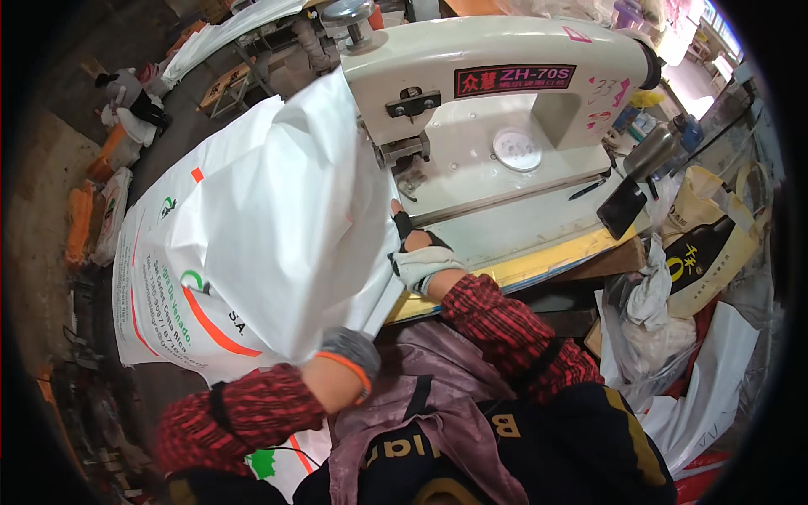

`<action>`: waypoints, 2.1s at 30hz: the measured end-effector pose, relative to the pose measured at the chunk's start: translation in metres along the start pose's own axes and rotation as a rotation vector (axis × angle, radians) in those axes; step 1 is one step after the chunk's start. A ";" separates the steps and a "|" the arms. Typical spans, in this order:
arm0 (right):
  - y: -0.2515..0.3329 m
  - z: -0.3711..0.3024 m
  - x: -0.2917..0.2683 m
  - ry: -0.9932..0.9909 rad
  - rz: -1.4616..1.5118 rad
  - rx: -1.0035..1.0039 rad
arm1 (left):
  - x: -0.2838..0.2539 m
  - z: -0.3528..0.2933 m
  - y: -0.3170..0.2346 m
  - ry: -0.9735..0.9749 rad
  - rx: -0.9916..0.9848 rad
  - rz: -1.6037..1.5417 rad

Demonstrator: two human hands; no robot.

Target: Using a sewing machine to stitch the seams of large plastic/woven bags.

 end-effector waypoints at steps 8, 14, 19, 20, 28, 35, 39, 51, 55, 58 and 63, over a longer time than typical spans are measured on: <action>-0.039 -0.037 0.047 -0.153 -0.149 -0.334 | -0.036 0.016 -0.089 -0.149 0.459 -0.185; -0.042 -0.089 0.044 -0.131 -0.149 -0.279 | -0.080 0.004 -0.013 -0.203 0.331 -0.047; -0.048 -0.082 0.027 -0.213 -0.132 -0.175 | -0.150 -0.022 0.037 -0.188 0.163 0.395; -0.061 -0.062 0.036 -0.156 -0.185 -0.182 | -0.146 -0.026 0.022 -0.286 0.203 0.443; -0.013 -0.021 -0.007 -0.231 -0.129 -0.149 | -0.151 0.069 0.069 -0.289 -0.041 0.366; -0.018 -0.029 -0.022 -0.169 -0.084 -0.194 | -0.182 -0.039 0.096 -0.321 -0.127 0.282; -0.032 -0.011 -0.006 -0.175 0.077 -0.192 | -0.124 -0.059 0.025 -0.326 0.409 -0.092; -0.088 0.021 0.088 -0.236 0.288 -0.320 | -0.026 -0.024 -0.071 -0.172 0.479 -0.157; -0.052 -0.017 0.028 -0.173 0.432 -0.144 | -0.053 -0.029 -0.050 -0.250 0.382 -0.056; -0.031 0.003 0.009 -0.177 0.384 0.010 | -0.059 -0.001 -0.025 -0.404 0.273 -0.046; -0.062 0.077 0.033 0.002 0.696 -0.098 | -0.076 0.081 0.040 -0.485 0.036 0.064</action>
Point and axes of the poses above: each hand's wrist, its own z-axis towards the middle knuckle, its own x-axis out of the palm, y = z × x, the point moved 1 cm from there along z, towards the middle knuckle
